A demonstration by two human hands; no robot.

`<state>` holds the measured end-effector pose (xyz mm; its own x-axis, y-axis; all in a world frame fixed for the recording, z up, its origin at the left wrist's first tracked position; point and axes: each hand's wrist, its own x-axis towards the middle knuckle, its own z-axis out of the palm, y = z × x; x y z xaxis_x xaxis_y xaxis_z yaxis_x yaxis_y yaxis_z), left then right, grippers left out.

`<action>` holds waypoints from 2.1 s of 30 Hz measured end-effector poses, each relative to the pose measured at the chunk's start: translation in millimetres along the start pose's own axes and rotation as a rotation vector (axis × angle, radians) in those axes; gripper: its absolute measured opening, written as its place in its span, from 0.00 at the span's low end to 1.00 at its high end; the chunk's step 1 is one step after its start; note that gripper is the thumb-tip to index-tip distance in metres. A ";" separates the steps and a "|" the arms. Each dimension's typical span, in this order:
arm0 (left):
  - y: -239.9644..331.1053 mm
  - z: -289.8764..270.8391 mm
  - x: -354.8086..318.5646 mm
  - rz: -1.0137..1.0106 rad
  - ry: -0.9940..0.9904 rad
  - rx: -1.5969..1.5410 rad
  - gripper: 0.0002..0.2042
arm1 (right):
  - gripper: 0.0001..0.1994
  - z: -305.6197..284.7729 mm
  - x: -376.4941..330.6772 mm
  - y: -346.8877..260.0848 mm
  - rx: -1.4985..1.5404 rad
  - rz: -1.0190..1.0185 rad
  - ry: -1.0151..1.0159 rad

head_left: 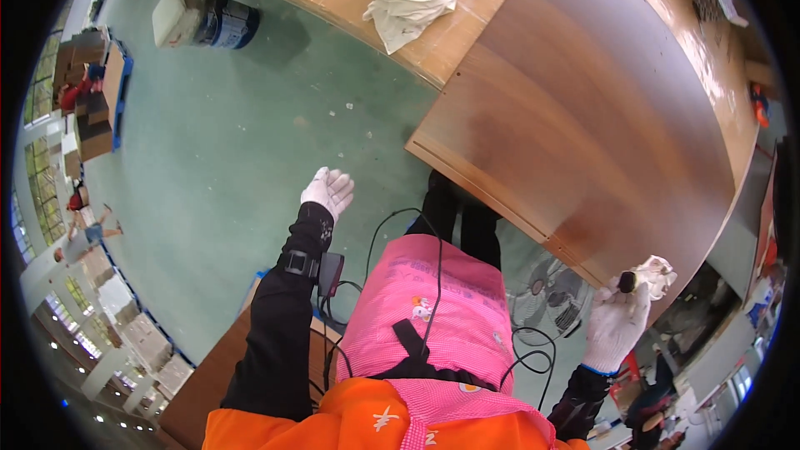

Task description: The person applies a liquid wood stain to a dark wood panel using a cloth and a sponge applicator, then moves the finished panel to a stack.

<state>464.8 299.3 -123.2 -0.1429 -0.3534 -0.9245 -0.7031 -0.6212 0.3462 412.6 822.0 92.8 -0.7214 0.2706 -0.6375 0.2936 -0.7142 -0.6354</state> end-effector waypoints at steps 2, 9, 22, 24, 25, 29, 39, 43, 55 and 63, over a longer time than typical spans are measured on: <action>-15.5 5.4 -6.4 -0.009 0.030 0.038 0.25 | 0.13 20.0 -1.1 6.1 -0.031 0.036 -0.034; -5.6 85.7 -74.1 0.443 -0.649 0.015 0.31 | 0.14 82.9 0.2 38.8 -0.253 0.027 -0.172; -1.3 129.4 -133.8 0.393 -0.697 0.283 0.17 | 0.30 224.1 43.3 82.9 -1.327 -0.294 -0.504; -13.4 129.4 -138.9 0.371 -0.698 0.114 0.17 | 0.30 240.1 57.1 89.5 -1.481 -0.314 -0.606; -19.4 132.0 -140.4 0.376 -0.680 0.054 0.17 | 0.30 247.6 64.6 95.6 -1.542 -0.313 -0.737; -38.0 143.4 -144.8 0.321 -0.668 -0.076 0.16 | 0.32 276.0 88.7 129.5 -1.509 -0.215 -1.267; -44.7 149.0 -155.8 0.355 -0.636 -0.113 0.15 | 0.29 309.5 100.3 199.6 -1.661 0.118 -1.946; -48.6 148.8 -153.6 0.340 -0.640 -0.104 0.16 | 0.31 311.8 98.8 205.0 -1.743 0.111 -2.081; -62.5 152.1 -145.9 0.482 -0.549 -0.005 0.18 | 0.33 314.0 110.2 196.3 -1.719 -0.013 -2.225; -50.4 153.0 -150.0 0.498 -0.573 -0.079 0.18 | 0.34 347.6 128.3 161.7 -1.835 -0.016 -1.954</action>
<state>415.1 490.6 -26.5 -0.7842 -0.1999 -0.5874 -0.4125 -0.5393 0.7342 149.5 516.8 59.8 0.0737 -0.8901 -0.4498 -0.4656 0.3681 -0.8048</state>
